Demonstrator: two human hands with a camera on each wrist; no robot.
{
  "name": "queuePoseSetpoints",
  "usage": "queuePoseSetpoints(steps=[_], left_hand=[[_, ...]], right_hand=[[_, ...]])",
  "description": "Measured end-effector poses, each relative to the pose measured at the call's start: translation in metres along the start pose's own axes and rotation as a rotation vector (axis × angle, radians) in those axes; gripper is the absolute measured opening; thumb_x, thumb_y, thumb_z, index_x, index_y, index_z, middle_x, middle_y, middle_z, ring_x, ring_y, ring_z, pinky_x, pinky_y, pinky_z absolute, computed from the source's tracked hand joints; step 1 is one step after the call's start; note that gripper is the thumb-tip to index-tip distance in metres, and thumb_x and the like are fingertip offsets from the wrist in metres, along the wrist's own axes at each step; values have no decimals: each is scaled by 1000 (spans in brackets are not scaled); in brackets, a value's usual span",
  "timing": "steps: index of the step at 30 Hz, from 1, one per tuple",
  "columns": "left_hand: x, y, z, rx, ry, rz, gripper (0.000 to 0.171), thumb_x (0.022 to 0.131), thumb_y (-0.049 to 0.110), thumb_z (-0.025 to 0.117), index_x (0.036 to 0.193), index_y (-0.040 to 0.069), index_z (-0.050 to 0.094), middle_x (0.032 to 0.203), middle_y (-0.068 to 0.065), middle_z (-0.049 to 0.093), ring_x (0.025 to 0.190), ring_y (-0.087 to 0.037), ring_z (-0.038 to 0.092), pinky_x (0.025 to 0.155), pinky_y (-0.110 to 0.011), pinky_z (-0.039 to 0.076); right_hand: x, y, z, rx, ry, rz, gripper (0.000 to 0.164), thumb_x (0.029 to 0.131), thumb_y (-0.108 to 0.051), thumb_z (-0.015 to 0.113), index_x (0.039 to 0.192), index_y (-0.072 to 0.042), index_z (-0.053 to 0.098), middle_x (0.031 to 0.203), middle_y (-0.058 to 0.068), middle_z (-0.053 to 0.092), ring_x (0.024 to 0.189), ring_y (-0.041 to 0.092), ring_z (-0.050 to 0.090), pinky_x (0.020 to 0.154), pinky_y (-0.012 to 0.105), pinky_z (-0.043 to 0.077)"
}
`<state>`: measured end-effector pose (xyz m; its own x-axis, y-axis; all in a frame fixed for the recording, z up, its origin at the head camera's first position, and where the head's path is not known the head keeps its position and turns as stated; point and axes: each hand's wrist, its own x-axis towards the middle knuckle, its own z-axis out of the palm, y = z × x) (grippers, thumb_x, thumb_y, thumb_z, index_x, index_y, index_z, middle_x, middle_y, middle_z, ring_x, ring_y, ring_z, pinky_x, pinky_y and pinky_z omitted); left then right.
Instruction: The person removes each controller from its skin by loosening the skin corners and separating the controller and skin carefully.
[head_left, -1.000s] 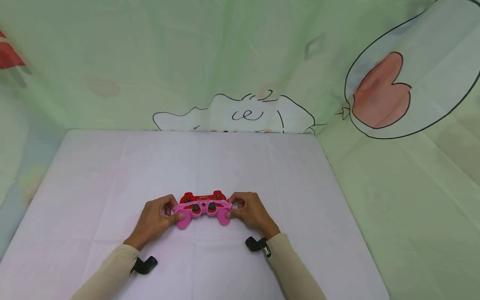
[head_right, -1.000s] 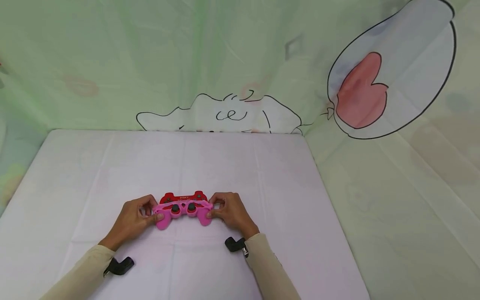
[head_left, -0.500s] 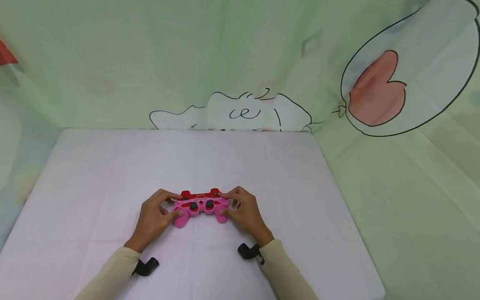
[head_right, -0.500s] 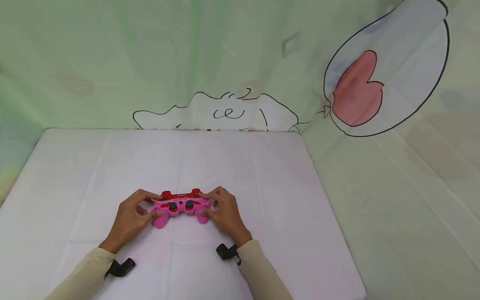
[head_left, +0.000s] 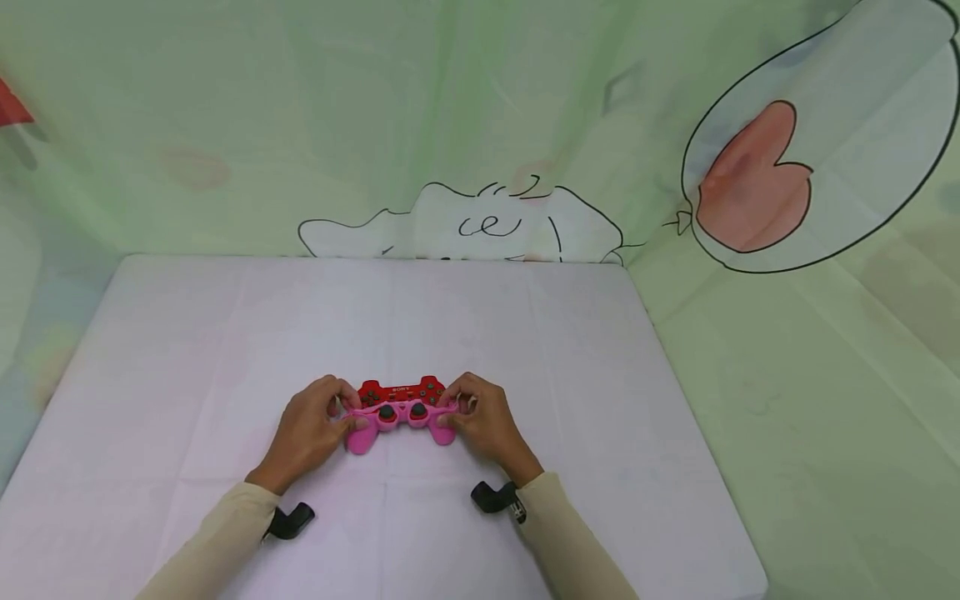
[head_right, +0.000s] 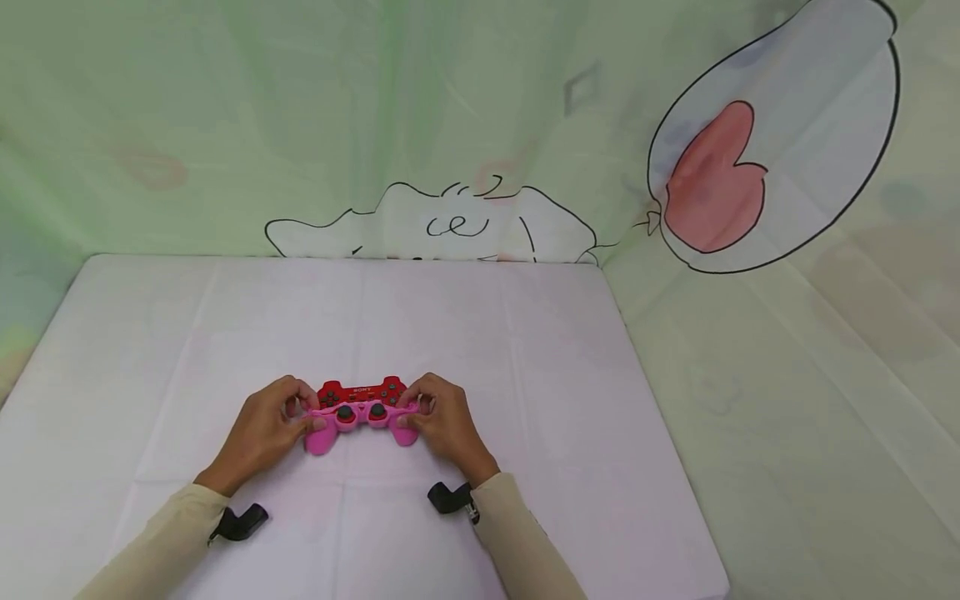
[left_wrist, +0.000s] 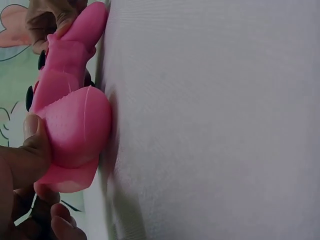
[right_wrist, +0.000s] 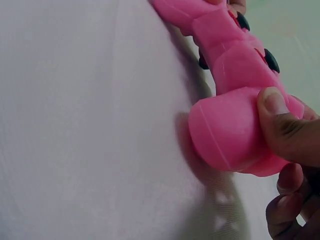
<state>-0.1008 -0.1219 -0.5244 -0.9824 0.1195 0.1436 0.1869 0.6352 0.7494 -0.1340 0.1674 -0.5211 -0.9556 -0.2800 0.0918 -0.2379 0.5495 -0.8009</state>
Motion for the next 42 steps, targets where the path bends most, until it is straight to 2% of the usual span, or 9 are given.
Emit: queuePoseSetpoints(steps=[5,13,18,22,27,33,38,42], left_hand=[[-2,0,1,20,12,20,32,80,11,94,97,17,67,86,4,59,83,-14,52,73,-27,44],[-1,-2,1,-70,-9,-1,34,82,14,94,106,18,71,96,1,59,87,-16,53,73,-26,45],[1,-2,2,-87,-9,8,36,79,9,94,106,18,72,96,2,60,87,-17,55,72,-24,46],[2,-2,4,-38,17,53,37,77,7,95,102,18,70,94,4,61,86,-14,56,72,-25,47],[3,1,6,58,22,130,37,76,9,96,99,17,67,94,6,61,84,-12,55,72,-28,49],[1,3,5,97,13,139,36,77,12,96,98,16,66,93,5,60,85,-13,55,72,-28,49],[2,2,3,16,-19,97,40,78,13,95,108,19,69,97,4,60,90,-14,54,78,-30,48],[5,2,6,-77,-13,72,36,81,16,93,111,21,73,101,3,63,93,-14,53,81,-33,48]], right_hand=[[1,-3,-2,-20,-16,-9,28,77,-12,95,96,-22,77,90,-8,65,77,13,54,67,22,45],[8,-18,-2,-85,-103,-42,26,82,-22,93,106,-24,83,94,-10,65,86,15,54,73,24,46],[12,-26,2,-128,-132,-74,36,79,-27,95,113,-23,83,94,-7,67,92,13,55,77,26,47],[12,-25,7,-169,-131,-90,44,76,-24,97,116,-23,82,96,-6,66,96,10,55,82,27,49],[9,-25,12,-233,-84,-121,36,76,-21,97,107,-20,78,94,-6,61,94,10,52,81,26,49],[9,-32,14,-251,-118,-90,34,80,-20,95,104,-17,71,96,-5,60,96,11,51,82,27,49],[13,-39,12,-267,-167,-67,32,83,-27,94,108,-20,76,96,-6,61,95,11,51,82,27,48],[17,-45,14,-272,-179,-90,24,87,-29,90,106,-21,80,95,-5,63,94,11,51,81,28,46]])
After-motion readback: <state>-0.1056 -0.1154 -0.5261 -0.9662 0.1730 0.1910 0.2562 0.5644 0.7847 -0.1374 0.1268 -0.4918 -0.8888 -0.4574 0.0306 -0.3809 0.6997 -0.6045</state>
